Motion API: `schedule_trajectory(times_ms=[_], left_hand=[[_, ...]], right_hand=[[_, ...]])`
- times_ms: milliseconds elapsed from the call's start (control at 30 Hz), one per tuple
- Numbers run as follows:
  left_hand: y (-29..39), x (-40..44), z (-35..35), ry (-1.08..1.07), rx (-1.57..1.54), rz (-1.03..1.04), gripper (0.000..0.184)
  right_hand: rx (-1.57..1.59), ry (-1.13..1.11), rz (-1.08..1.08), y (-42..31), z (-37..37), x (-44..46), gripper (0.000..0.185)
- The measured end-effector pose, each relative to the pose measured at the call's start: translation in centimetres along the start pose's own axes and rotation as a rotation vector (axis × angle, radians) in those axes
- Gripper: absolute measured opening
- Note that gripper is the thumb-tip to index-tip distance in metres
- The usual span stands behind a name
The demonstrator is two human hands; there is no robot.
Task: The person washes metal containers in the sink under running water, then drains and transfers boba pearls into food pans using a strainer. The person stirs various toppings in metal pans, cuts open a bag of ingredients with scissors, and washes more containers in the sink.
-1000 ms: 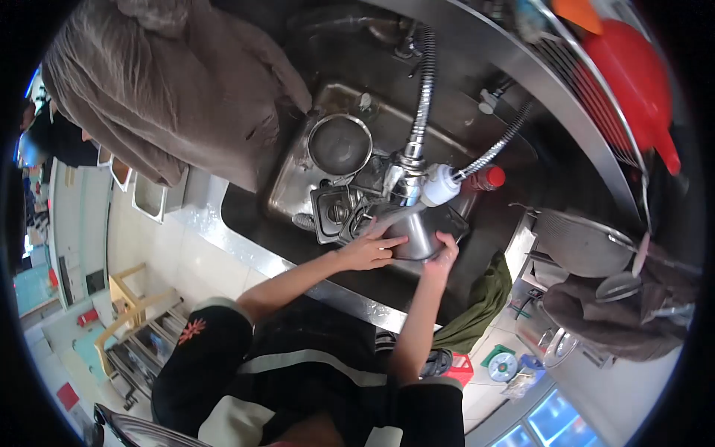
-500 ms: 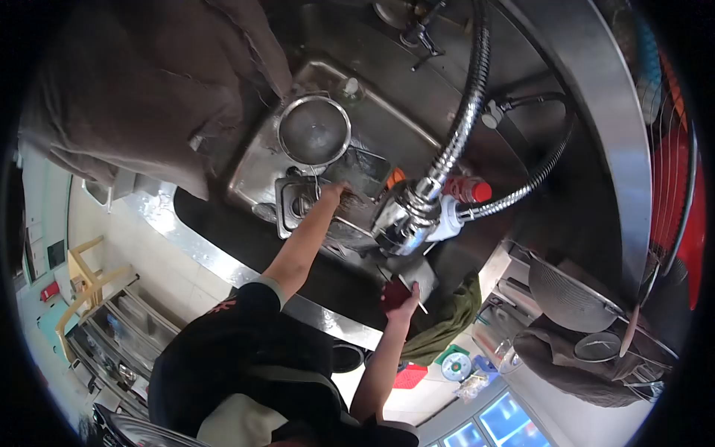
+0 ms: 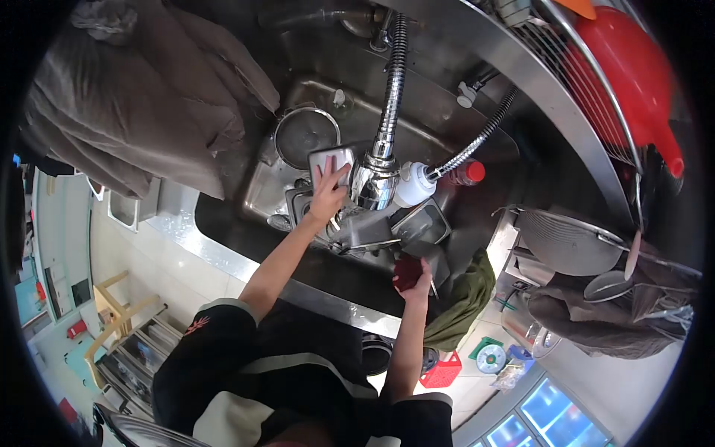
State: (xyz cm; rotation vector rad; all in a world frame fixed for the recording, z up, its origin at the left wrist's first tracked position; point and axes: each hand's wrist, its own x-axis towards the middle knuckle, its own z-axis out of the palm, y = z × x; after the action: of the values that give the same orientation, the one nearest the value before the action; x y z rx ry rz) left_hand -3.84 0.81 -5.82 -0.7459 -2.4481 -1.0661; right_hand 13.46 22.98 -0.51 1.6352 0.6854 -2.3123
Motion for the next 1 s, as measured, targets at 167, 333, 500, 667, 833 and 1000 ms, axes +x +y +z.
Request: schedule_trajectory(times_ms=[167,333,500,667,833,1000], left_hand=[[0.3,3.1,-7.9,0.206,0.084,-0.041,0.012],[1.3,4.3,-12.8,0.313,-0.514,-0.776,0.006],[1.0,3.1,-13.8,0.254,-0.906,-0.87,0.012],[0.8,4.2,-11.5,0.254,-0.781,-0.771,0.013],[6.7,3.4,-7.6,0.118,-0.735,-0.569,0.01],[6.9,0.5,-5.2,-0.217,-0.592,-0.382,0.017]], right_hand=[[-0.462,-0.267,-0.293,5.9,7.4,-1.1,0.033],[-1.257,-0.451,-1.391,4.9,19.6,-2.9,0.034],[-2.092,-0.503,-1.911,3.0,26.0,1.6,0.028],[-2.144,-0.346,-1.345,5.7,23.0,1.0,0.028],[-0.352,-0.467,-0.341,9.0,19.8,1.3,0.056],[0.454,-0.69,-0.233,2.6,16.7,-3.4,0.074]])
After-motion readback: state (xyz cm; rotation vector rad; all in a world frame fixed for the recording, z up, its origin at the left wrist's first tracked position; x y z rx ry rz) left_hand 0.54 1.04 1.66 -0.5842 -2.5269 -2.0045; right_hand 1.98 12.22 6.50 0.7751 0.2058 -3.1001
